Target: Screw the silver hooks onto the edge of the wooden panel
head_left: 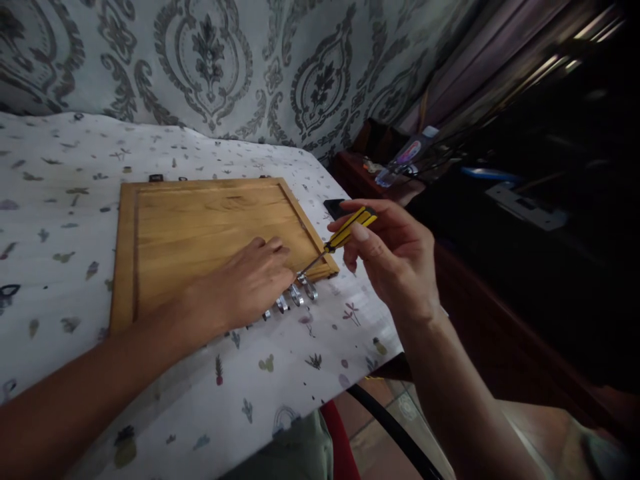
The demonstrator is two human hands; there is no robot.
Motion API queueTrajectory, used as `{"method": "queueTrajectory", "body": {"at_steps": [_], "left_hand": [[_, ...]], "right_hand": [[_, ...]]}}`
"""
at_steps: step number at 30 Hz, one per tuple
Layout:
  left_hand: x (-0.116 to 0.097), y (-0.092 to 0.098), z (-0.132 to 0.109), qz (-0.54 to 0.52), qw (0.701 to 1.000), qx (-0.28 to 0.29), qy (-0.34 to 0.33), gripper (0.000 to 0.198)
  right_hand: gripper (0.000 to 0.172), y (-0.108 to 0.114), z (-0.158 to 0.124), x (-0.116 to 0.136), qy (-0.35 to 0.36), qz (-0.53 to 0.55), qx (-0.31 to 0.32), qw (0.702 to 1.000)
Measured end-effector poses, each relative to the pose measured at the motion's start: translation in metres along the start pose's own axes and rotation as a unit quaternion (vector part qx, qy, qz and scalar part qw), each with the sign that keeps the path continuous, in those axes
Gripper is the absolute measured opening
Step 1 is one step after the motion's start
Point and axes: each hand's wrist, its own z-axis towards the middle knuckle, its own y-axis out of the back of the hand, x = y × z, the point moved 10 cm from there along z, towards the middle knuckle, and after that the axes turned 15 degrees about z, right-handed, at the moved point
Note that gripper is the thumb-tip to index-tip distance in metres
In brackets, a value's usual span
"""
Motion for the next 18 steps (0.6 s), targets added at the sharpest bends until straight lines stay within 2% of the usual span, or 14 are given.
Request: {"method": "queueTrajectory", "body": {"at_steps": [4,10,15,18], "left_hand": [[-0.002,-0.001,0.001,-0.004,1.000,0.016,-0.015,0.027],[-0.001,-0.003,0.001,0.004,1.000,-0.013,-0.014,0.024],[0.000,-0.002,0.000,-0.010,1.000,-0.003,-0.015,0.024],[0.000,0.000,0.001,-0.020,1.000,0.013,-0.008,0.024]], "right_hand": [[0.032,-0.003,0.003,-0.001,-0.003,0.005,0.002,1.000],[0.043,-0.005,0.003,-0.002,0.020,-0.008,-0.030,0.999],[0.028,0.010,-0.011,0.019,0.111,-0.041,-0.097,0.988],[0.023,0.013,-0.017,0.022,0.114,-0.050,-0.099,0.987]]}}
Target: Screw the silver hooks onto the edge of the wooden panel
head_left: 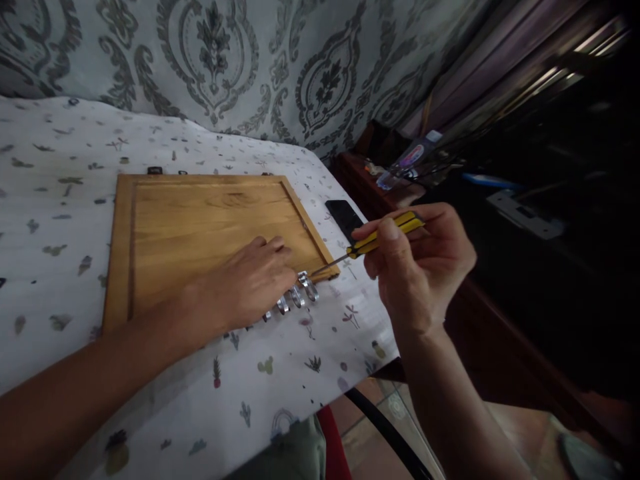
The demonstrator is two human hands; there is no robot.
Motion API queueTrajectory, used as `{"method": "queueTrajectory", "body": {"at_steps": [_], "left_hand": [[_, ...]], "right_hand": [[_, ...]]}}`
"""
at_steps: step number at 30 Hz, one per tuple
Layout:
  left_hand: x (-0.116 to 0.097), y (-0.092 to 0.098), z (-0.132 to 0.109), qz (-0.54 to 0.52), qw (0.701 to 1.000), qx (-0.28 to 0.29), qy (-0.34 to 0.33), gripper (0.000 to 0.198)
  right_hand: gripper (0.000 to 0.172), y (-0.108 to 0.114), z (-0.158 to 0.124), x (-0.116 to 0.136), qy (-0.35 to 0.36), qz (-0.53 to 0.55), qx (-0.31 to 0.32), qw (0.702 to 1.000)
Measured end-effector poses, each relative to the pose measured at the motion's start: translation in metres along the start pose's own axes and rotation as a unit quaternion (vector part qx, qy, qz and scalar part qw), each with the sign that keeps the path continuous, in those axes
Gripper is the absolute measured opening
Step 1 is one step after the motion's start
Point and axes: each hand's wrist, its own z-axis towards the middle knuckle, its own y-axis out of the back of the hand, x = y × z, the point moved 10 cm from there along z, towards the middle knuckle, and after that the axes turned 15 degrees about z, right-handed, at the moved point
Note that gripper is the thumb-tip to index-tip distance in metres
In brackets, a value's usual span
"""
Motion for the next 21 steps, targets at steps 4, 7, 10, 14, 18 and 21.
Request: {"method": "queueTrajectory", "body": {"at_steps": [4,7,10,14,18,21], "left_hand": [[0.000,0.002,-0.001,-0.003,1.000,-0.010,0.005,0.024],[0.000,0.001,-0.002,-0.003,1.000,-0.007,0.005,0.025],[0.000,0.000,-0.002,-0.004,1.000,0.007,0.003,0.026],[0.000,-0.003,-0.001,0.002,1.000,0.014,-0.002,0.024],[0.001,-0.003,0.000,0.004,1.000,-0.012,0.005,0.020],[0.001,-0.003,-0.001,-0.003,1.000,-0.022,-0.001,0.021]], "right_hand": [[0.023,0.000,-0.003,-0.005,-0.018,0.004,0.009,1.000],[0.024,-0.001,-0.004,-0.008,-0.020,0.001,0.009,1.000],[0.024,-0.003,-0.004,-0.010,-0.026,0.000,0.016,1.000],[0.022,-0.005,-0.004,-0.011,-0.028,0.002,0.026,0.999],[0.025,-0.006,-0.003,-0.010,-0.021,0.004,0.023,1.000],[0.021,-0.005,-0.003,-0.012,-0.029,0.006,0.024,0.999]]}}
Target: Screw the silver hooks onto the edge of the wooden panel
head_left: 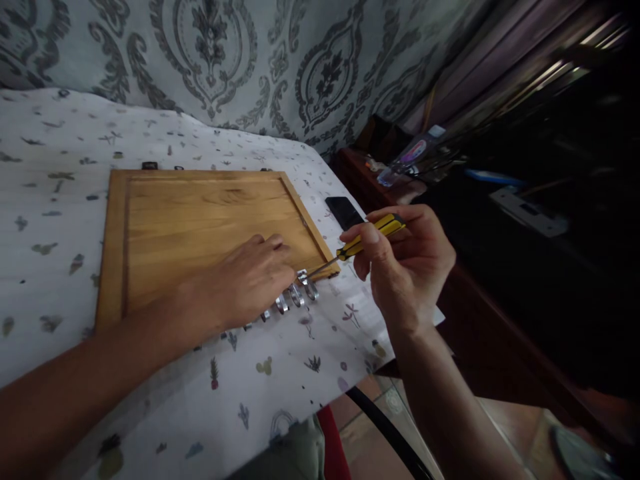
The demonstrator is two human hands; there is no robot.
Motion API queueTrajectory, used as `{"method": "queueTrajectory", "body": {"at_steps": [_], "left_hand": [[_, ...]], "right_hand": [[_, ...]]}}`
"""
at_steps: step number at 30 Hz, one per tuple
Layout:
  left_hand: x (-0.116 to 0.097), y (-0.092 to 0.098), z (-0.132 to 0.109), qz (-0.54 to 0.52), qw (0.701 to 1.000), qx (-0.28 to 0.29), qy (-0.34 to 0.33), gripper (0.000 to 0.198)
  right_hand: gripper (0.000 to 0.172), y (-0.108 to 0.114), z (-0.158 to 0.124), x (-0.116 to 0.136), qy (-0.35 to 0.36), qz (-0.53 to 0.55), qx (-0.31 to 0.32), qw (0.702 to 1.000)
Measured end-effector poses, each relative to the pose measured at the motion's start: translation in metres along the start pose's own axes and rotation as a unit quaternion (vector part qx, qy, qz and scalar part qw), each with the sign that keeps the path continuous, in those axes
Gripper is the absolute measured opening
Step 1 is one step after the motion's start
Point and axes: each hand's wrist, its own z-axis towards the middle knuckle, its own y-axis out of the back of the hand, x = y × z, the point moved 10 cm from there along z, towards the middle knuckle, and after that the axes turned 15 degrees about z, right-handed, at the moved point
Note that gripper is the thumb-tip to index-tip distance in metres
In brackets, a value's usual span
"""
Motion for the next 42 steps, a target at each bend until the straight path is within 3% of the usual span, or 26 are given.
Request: {"method": "queueTrajectory", "body": {"at_steps": [11,18,27,42], "left_hand": [[0.001,0.000,0.000,0.001,1.000,0.016,0.006,0.024],[0.000,0.002,0.001,-0.002,1.000,0.016,0.010,0.022],[0.000,-0.001,0.001,0.008,1.000,-0.011,-0.001,0.021],[0.000,0.000,0.002,-0.005,1.000,0.005,0.001,0.021]], "right_hand": [[0.025,-0.008,-0.005,-0.002,-0.006,-0.030,0.079,0.996],[0.019,0.003,-0.006,0.013,0.041,-0.024,0.022,0.999],[0.017,0.000,-0.006,0.015,0.038,-0.038,0.038,0.998],[0.023,-0.004,-0.006,0.013,0.015,-0.051,0.047,0.997]]}}
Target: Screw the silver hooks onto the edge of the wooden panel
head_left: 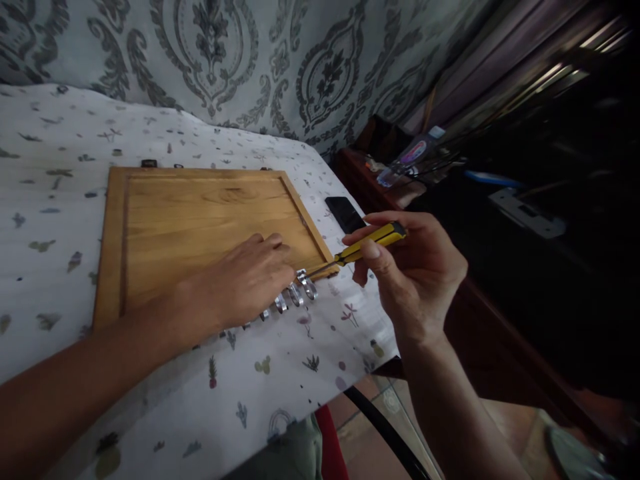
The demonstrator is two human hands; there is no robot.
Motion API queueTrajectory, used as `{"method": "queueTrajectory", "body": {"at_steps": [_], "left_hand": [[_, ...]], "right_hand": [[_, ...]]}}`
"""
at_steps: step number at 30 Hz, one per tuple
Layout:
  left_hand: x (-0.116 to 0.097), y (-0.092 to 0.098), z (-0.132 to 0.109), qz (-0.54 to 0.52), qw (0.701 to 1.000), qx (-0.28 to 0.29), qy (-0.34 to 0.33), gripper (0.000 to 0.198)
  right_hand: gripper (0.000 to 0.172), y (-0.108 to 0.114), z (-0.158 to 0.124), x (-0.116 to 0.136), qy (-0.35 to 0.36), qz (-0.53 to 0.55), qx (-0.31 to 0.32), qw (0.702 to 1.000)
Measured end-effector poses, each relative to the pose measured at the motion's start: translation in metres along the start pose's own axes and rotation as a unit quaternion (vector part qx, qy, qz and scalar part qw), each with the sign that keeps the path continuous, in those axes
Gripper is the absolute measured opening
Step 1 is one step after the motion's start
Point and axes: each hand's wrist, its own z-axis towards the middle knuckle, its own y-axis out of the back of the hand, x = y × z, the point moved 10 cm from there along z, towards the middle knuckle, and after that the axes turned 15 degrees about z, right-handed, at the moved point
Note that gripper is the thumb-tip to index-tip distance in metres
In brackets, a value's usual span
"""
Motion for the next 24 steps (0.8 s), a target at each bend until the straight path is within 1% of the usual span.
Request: {"method": "queueTrajectory", "body": {"at_steps": [4,9,11,13,16,21,24], "left_hand": [[-0.002,0.000,-0.001,0.004,1.000,0.011,-0.007,0.026],[0.000,-0.001,-0.001,0.013,1.000,0.008,0.006,0.025],[-0.001,-0.003,-0.001,0.011,1.000,0.018,-0.003,0.026],[-0.001,-0.003,0.000,0.005,1.000,0.024,-0.009,0.026],[-0.001,0.000,0.001,0.006,1.000,0.018,-0.005,0.027],[-0.001,0.001,0.000,0.017,0.999,0.029,0.009,0.028],[-0.001,0.002,0.001,0.014,1.000,0.017,0.007,0.022]], "right_hand": [[0.024,-0.003,-0.001,-0.006,-0.045,0.012,0.009,0.999],[0.026,-0.003,0.000,-0.012,-0.092,0.024,0.027,0.995],[0.028,-0.004,0.000,-0.012,-0.099,0.027,0.038,0.994],[0.025,-0.005,0.000,-0.012,-0.103,0.029,0.045,0.993],[0.022,-0.006,-0.001,-0.012,-0.103,0.025,0.039,0.994],[0.028,-0.005,0.000,-0.015,-0.103,0.039,0.022,0.994],[0.034,-0.006,0.000,-0.020,-0.121,0.052,0.040,0.990]]}}
